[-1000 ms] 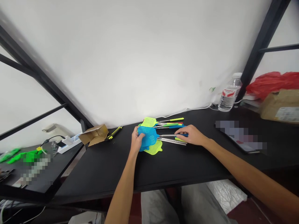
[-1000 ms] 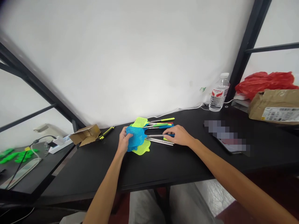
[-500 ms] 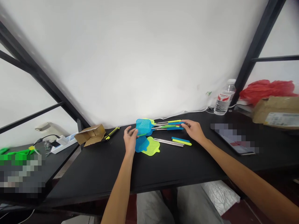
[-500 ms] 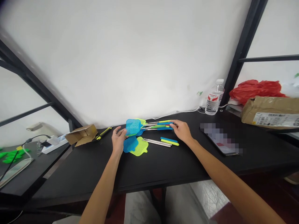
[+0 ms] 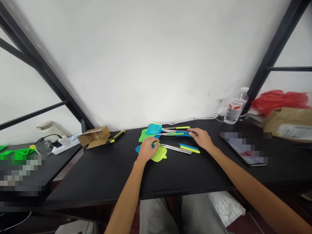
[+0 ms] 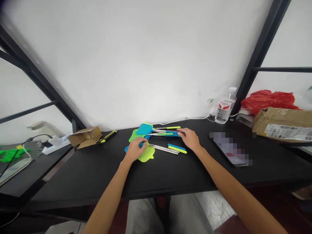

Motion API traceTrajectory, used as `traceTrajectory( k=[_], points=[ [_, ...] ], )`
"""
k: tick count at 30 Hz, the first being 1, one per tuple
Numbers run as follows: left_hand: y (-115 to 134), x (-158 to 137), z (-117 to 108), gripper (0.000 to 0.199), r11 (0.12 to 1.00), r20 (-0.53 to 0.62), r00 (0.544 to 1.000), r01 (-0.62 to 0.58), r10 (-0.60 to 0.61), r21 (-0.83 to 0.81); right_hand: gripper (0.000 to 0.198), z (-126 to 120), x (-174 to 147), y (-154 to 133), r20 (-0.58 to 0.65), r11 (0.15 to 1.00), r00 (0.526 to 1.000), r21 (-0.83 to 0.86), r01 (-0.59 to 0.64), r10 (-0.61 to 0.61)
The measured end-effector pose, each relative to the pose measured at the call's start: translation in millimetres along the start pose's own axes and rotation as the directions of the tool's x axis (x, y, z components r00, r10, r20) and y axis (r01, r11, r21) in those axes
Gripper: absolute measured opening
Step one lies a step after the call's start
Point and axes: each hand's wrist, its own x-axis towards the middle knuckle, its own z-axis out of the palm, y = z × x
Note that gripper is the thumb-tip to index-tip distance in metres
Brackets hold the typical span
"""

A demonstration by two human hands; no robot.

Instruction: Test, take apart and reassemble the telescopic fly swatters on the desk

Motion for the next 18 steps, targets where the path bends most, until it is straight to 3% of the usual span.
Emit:
traceTrajectory(
  k=[5, 8, 11, 18],
  points=[
    [7.6, -1.5, 4.1, 0.016, 0.998, 0.167, 0.985, -0.058, 0.051, 0.035, 0.029, -15.4, -5.2, -24.7, -0.063, 0.996, 0.994, 0.016, 0.085, -0.084],
    [8.1, -1.5, 5.7, 0.017, 0.997, 0.208, 0.977, -0.061, 0.048, 0.054, 0.031, -22.0, -8.3, -39.4, 0.117, 0.976, 0.970, 0.068, 0.207, -0.214],
    [7.7, -0.6, 6.0, 0.013, 0.997, 0.217, 0.975, -0.060, 0.048, 0.052, 0.025, -21.9, -10.6, -45.2, 0.326, 0.954, 0.897, 0.104, 0.279, -0.298],
    [9.9, -0.6, 5.7, 0.015, 0.997, 0.235, 0.971, -0.062, 0.049, 0.048, 0.025, -20.0, -10.9, -44.1, 0.422, 0.968, 0.871, 0.096, 0.233, -0.252]
  ],
)
